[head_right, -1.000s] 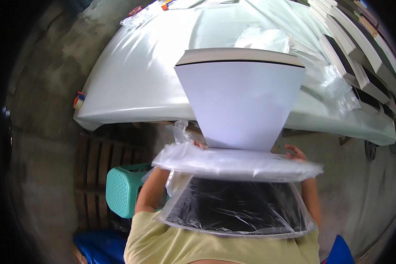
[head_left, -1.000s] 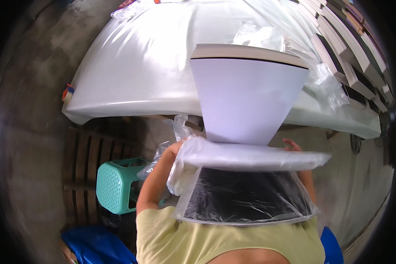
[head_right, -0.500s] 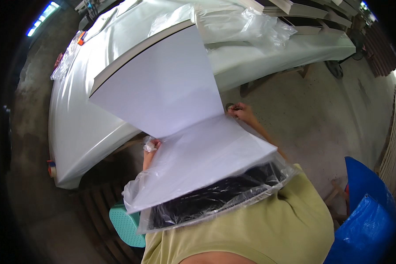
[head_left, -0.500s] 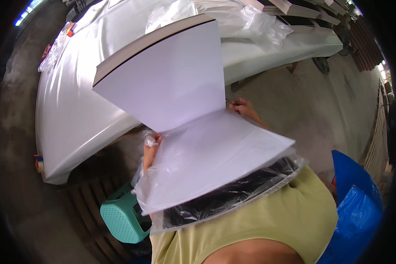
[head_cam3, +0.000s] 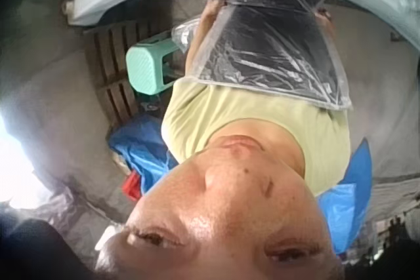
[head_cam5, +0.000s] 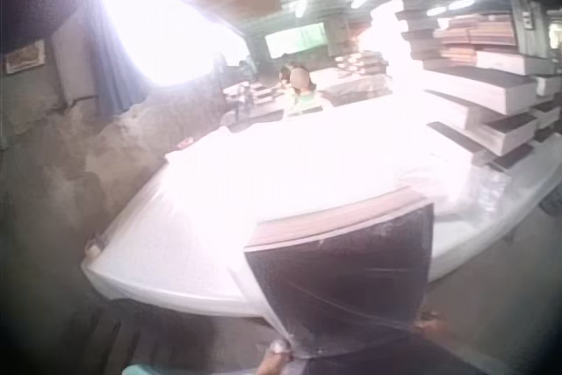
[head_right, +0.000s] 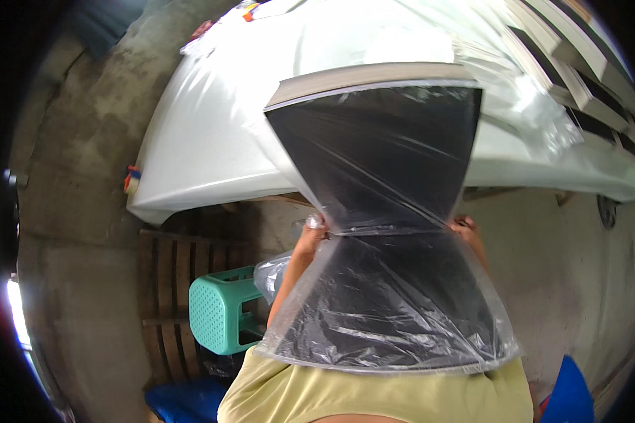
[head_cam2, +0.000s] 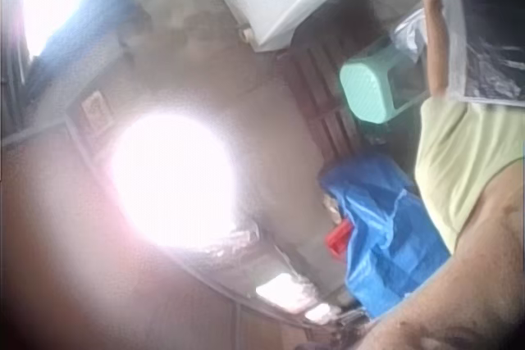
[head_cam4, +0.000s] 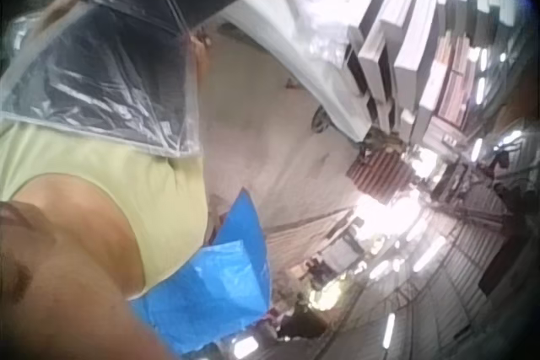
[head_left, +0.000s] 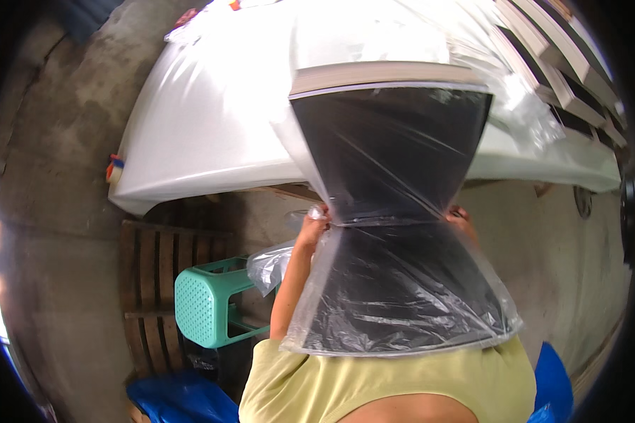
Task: The person picks up a book from a stack, places it on a table, and repeatedly attempts to slide a clear plastic sleeve over the cover.
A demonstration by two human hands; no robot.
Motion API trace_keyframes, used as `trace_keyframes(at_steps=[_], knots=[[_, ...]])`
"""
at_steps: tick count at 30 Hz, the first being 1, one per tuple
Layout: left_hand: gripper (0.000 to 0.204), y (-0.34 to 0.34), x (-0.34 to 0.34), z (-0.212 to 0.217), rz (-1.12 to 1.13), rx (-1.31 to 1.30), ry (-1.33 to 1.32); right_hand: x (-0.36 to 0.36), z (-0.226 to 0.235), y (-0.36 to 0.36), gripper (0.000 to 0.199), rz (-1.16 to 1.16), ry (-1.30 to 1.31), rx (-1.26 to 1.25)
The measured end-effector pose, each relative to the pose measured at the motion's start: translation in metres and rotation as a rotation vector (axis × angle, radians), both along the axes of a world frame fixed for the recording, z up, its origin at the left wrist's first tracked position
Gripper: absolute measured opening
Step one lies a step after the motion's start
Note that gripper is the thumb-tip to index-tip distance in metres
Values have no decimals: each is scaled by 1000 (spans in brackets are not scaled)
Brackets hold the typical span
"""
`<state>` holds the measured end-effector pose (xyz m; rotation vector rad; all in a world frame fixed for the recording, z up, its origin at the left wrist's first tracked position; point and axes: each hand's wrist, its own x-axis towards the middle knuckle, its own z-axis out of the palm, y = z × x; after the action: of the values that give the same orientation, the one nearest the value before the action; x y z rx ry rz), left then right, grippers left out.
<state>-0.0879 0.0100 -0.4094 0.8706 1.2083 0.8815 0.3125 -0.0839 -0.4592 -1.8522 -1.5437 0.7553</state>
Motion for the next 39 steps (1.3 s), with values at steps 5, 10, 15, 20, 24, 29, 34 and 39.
trace_keyframes(at_steps=[5,10,15,20,24,29,34,39], knots=[[23,-7,-10,2,-48,-54,1,7,0,11,26,-147,841,-272],[23,-21,-7,19,-131,-76,131,-3,26,5,29,-120,840,-263],[26,-25,-20,-20,-197,-51,187,-35,108,-2,22,-152,785,-215],[25,-13,-52,13,-47,92,243,22,41,2,15,29,356,-198],[24,6,-97,142,243,408,322,16,163,28,12,161,433,-81],[32,12,-20,310,268,680,94,-48,315,58,25,463,163,334],[51,1,30,356,176,869,-162,-158,386,71,73,741,-80,858],[61,-15,71,342,-52,788,-458,-180,382,78,80,718,154,878]])
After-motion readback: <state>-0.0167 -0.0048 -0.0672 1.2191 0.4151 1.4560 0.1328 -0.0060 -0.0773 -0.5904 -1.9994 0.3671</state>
